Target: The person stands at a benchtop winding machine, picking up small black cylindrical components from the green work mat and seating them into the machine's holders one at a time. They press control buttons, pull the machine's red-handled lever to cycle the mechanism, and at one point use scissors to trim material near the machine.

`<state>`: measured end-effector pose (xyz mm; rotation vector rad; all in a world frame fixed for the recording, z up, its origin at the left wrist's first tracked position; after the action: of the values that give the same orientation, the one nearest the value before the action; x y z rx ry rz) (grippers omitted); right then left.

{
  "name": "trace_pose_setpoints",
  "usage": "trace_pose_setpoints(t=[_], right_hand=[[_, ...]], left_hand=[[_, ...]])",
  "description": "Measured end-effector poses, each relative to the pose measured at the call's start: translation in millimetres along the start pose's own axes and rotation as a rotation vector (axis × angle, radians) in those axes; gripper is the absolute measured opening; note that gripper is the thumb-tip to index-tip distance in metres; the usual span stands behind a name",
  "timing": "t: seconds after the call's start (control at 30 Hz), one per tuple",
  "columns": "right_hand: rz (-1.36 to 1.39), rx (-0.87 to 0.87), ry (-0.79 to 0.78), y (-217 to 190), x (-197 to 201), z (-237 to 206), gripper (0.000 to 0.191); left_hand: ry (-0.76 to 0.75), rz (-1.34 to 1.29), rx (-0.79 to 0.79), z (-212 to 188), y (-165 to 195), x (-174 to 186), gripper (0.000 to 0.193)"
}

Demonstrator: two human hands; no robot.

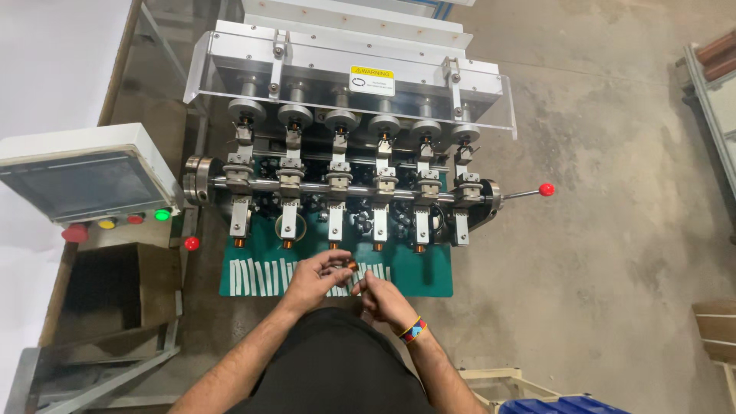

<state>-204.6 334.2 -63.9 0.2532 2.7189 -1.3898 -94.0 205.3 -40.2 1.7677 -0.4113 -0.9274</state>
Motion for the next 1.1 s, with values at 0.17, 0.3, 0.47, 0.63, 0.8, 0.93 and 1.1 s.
trace_pose_setpoints(t=[0.17, 0.3, 0.47, 0.63, 0.8, 0.93, 1.1], right_hand=[[-0.727, 0.324, 0.338, -66.0, -21.2, -36.3, 0.027], [-0.977, 0.640, 0.535, -102.1, -31.0, -60.9, 0.021], [-0.591, 0.393, 0.409, -63.4, 3.3, -18.3, 0.028], [-0.114, 0.313, 0.060, -2.4, -19.0, -5.4, 0.031], [-0.203, 0.314, 0.042, -2.8, -21.2, -3.5, 0.032], [-0.355, 0.281, 0.067, -7.5, -1.4, -8.7, 0.033], [-0.370, 0.242, -0.035, 48.7, 48.5, 16.2, 0.030]], left_hand=[[0.025, 0.286, 0.002, -4.4, 15.0, 28.4, 0.041], [-0.372, 0.534, -0.022, -19.8, 24.1, 1.5, 0.040], [-0.318, 0.213, 0.015, -25.9, 29.9, -5.8, 0.037], [-0.076, -0.192, -0.028, -3.9, 14.5, -0.8, 0.031], [0.055, -0.343, 0.094, 6.0, -25.8, -33.0, 0.033], [0.074, -0.452, 0.096, 12.9, -38.9, -57.4, 0.033], [0.243, -0.350, -0.070, 16.9, -45.3, -45.5, 0.038]])
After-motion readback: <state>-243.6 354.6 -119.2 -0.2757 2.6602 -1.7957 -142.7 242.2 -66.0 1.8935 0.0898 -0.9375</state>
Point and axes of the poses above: each hand's wrist, its own z-axis towards the middle knuckle, its own x-axis out of the back of the hand, y = z × x, the point moved 8 cm from there along z, towards the middle knuckle, and after that the axes turned 12 degrees about -z, right-handed, at the moved point
